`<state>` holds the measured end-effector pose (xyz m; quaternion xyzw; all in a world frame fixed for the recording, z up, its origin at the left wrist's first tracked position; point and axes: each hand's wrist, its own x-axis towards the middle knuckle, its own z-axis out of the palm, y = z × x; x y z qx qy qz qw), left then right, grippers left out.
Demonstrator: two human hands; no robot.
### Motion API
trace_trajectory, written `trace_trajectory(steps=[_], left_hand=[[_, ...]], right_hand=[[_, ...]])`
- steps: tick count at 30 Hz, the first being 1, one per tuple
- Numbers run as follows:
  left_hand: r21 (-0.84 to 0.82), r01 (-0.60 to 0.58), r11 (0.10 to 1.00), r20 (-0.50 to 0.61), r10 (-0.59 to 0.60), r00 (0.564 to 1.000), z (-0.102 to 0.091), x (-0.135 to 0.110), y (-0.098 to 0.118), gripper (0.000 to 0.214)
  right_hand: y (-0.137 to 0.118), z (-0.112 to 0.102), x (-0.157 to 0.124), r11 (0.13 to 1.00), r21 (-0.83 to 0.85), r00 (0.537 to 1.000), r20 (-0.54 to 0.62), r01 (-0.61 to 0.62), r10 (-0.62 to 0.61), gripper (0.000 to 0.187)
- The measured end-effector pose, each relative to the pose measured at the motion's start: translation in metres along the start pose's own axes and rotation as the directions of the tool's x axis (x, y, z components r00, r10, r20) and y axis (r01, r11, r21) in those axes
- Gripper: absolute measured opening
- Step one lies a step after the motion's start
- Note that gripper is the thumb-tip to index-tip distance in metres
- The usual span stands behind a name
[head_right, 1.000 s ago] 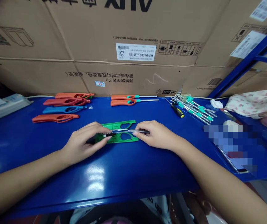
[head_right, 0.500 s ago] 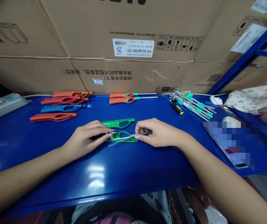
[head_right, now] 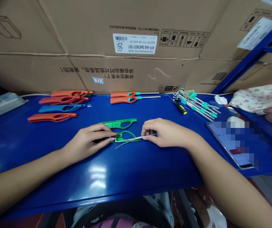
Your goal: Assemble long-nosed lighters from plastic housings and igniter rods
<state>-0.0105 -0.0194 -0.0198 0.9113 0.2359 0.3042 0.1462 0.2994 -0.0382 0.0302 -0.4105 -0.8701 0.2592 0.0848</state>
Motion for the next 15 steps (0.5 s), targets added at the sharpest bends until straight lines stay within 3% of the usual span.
trace_trajectory(steps=[10, 15], left_hand=[[-0.017, 0.026, 1.0, -0.015, -0.026, 1.0, 0.0023, 0.001, 0.0011, 0.022], [-0.018, 0.052, 0.999, -0.02, -0.052, 0.998, 0.0028, 0.0013, 0.0016, 0.021]], right_hand=[[0.0, 0.0007, 0.0003, 0.997, -0.071, 0.999, -0.034, -0.03, 0.028, 0.009], [-0.0003, 0.0058, 0.0019, 0.982, -0.19, 0.998, -0.068, -0.015, 0.002, 0.007]])
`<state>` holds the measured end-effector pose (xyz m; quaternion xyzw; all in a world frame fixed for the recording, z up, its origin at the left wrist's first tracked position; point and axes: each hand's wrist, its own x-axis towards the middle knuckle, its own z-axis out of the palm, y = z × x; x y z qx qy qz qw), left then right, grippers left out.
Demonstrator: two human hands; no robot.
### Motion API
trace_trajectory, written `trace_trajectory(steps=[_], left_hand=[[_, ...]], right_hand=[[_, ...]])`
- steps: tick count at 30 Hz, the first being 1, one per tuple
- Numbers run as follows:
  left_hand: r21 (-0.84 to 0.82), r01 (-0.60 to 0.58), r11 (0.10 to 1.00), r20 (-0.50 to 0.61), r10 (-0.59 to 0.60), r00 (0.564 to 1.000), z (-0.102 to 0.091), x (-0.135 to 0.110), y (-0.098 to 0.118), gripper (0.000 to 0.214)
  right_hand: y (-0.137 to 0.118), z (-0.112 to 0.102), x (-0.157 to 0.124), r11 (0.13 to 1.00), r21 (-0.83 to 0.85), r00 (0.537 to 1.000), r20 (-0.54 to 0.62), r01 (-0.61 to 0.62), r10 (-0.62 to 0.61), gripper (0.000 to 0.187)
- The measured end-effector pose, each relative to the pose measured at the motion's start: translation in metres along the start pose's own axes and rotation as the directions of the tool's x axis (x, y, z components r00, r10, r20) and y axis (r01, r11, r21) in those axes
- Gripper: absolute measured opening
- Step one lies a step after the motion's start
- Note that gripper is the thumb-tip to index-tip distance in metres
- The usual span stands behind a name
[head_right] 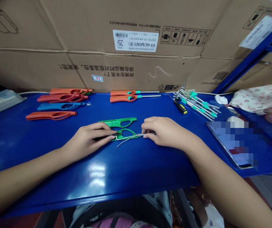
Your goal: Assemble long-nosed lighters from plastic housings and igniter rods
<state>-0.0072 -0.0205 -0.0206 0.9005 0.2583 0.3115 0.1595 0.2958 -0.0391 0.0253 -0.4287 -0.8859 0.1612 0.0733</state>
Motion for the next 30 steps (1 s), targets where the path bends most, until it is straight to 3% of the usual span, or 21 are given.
trace_trajectory(steps=[5, 12, 15, 19, 22, 30], left_hand=[[-0.001, 0.026, 1.0, -0.001, -0.026, 1.0, 0.0, 0.0, -0.001, 0.021], [-0.002, 0.022, 1.0, -0.008, -0.022, 1.0, 0.0, 0.0, -0.001, 0.021], [0.0, 0.024, 1.0, -0.011, -0.024, 1.0, 0.001, 0.0, -0.001, 0.021], [-0.004, 0.027, 1.0, -0.013, -0.027, 1.0, 0.002, 0.0, -0.001, 0.021], [-0.023, 0.037, 0.999, -0.022, -0.038, 0.999, 0.002, 0.001, -0.002, 0.021], [-0.107, 0.112, 0.988, -0.015, -0.114, 0.993, 0.002, 0.0, -0.001, 0.021]], right_hand=[[-0.003, 0.001, 0.001, 1.0, -0.023, 1.0, -0.001, 0.02, -0.02, 0.003], [-0.007, 0.013, 0.011, 0.989, 0.147, 0.998, -0.064, 0.008, 0.001, 0.016], [-0.006, 0.02, 0.017, 0.979, 0.199, 0.994, -0.088, -0.051, 0.069, 0.015], [-0.009, 0.02, 0.022, 0.925, 0.313, 0.973, -0.012, -0.214, 0.229, 0.015], [-0.013, 0.017, 0.024, 0.904, 0.322, 0.959, 0.053, -0.281, 0.279, 0.017], [-0.019, 0.015, 0.024, 0.906, 0.34, 0.967, 0.059, -0.252, 0.247, 0.018]])
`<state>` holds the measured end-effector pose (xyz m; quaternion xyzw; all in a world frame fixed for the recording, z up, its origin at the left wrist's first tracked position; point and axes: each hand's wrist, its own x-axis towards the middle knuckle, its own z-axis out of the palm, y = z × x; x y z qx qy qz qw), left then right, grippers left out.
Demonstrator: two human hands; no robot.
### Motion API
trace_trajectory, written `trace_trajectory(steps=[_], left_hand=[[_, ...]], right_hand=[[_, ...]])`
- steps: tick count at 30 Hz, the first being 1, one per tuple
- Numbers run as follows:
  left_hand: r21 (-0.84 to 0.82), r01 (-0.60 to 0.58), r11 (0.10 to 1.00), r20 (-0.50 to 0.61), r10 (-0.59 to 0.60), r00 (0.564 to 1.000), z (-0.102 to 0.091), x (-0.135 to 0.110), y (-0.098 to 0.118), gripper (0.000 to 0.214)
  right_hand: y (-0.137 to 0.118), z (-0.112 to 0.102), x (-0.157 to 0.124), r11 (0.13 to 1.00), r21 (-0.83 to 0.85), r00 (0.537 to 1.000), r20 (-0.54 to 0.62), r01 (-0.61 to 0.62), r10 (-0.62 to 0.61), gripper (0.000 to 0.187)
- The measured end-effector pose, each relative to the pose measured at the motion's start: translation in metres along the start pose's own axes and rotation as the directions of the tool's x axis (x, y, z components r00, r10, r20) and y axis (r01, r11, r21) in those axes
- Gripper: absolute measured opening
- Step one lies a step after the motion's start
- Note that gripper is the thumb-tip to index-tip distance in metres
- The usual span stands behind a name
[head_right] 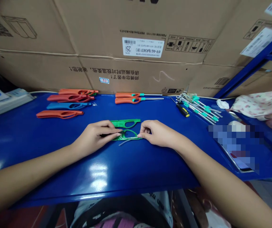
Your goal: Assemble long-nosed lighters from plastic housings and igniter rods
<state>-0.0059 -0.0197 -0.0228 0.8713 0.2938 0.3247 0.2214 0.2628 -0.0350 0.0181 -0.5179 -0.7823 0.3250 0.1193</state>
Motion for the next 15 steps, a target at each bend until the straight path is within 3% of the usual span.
trace_trajectory(steps=[10, 15], left_hand=[[0.036, 0.014, 0.999, 0.029, -0.015, 0.999, 0.0023, 0.002, 0.0001, 0.021], [0.145, -0.026, 0.989, 0.071, 0.016, 0.997, 0.0009, 0.0028, 0.0046, 0.024]], right_hand=[[0.0025, 0.0032, -0.0017, 0.999, -0.02, 0.999, -0.023, 0.039, -0.039, 0.017], [0.0047, 0.0039, -0.0006, 0.999, -0.02, 0.999, -0.025, 0.042, -0.042, 0.017]])
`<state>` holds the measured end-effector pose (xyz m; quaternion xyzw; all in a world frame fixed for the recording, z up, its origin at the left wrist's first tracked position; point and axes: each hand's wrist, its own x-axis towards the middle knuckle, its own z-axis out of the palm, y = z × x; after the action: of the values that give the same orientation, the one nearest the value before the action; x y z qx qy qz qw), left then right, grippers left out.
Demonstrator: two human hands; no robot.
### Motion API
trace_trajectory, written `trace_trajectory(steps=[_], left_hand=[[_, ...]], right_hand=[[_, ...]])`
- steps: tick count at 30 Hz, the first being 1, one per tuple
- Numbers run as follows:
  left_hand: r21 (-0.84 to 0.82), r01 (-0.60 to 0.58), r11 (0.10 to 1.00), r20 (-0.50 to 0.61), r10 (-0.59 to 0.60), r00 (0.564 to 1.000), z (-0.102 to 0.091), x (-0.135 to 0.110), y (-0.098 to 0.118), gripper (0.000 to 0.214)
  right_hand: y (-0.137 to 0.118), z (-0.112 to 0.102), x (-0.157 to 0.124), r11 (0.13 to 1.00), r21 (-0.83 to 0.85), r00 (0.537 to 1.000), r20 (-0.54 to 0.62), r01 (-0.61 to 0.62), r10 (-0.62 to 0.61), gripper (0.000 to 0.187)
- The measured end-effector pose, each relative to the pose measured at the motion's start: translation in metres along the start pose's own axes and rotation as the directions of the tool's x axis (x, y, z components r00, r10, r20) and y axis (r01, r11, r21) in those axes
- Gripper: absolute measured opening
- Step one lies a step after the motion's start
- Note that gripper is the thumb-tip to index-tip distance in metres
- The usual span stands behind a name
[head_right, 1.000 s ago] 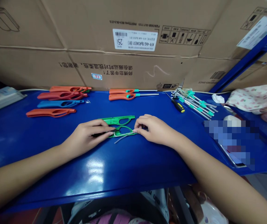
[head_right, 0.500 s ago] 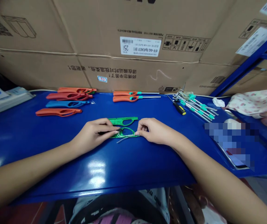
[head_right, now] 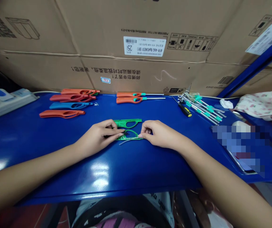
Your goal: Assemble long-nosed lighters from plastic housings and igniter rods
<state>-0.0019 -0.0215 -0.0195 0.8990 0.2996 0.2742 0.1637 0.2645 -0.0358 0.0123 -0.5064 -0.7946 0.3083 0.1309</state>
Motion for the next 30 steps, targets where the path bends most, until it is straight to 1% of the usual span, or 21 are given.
trace_trajectory(steps=[3, 6, 9, 16, 18, 23, 27, 28, 30], left_hand=[[0.13, -0.031, 0.991, 0.043, 0.026, 0.999, -0.0034, -0.0008, 0.0047, 0.027], [0.181, -0.044, 0.983, 0.084, 0.029, 0.996, -0.0056, -0.0021, 0.0077, 0.029], [0.138, -0.05, 0.989, 0.066, 0.041, 0.997, -0.0054, -0.0032, 0.0058, 0.028], [0.001, -0.039, 0.999, -0.079, 0.039, 0.996, -0.0033, -0.0037, -0.0006, 0.019], [-0.022, -0.042, 0.999, -0.101, 0.039, 0.994, -0.0035, -0.0039, -0.0002, 0.016], [-0.064, -0.028, 0.998, -0.079, 0.023, 0.997, -0.0039, -0.0038, 0.001, 0.015], [-0.116, 0.014, 0.993, -0.07, -0.022, 0.997, -0.0027, -0.0023, 0.0003, 0.016], [-0.117, 0.016, 0.993, -0.066, -0.024, 0.998, -0.0025, -0.0018, 0.0001, 0.016], [-0.064, -0.012, 0.998, -0.052, 0.009, 0.999, -0.0029, -0.0011, 0.0003, 0.018]], right_hand=[[0.0003, -0.0008, -0.0006, 1.0, 0.001, 1.0, -0.003, 0.002, -0.002, 0.018], [0.0007, -0.002, -0.0017, 1.0, 0.012, 1.0, 0.003, 0.002, -0.002, 0.019], [0.0014, -0.0027, -0.0023, 1.0, 0.019, 1.0, 0.007, 0.01, -0.01, 0.02], [0.0035, -0.0023, -0.0031, 0.999, 0.041, 1.0, 0.013, 0.013, -0.014, 0.021], [0.004, -0.0023, -0.0034, 0.999, 0.044, 1.0, 0.013, 0.014, -0.015, 0.021], [0.0041, -0.0022, -0.0029, 0.999, 0.043, 1.0, 0.014, 0.019, -0.019, 0.021], [0.0029, -0.0022, -0.0026, 1.0, 0.024, 1.0, 0.011, 0.02, -0.02, 0.019], [0.0026, -0.0023, -0.0027, 1.0, 0.019, 1.0, 0.008, 0.02, -0.021, 0.019], [0.002, -0.0024, -0.0032, 1.0, 0.015, 1.0, 0.005, 0.022, -0.022, 0.019]])
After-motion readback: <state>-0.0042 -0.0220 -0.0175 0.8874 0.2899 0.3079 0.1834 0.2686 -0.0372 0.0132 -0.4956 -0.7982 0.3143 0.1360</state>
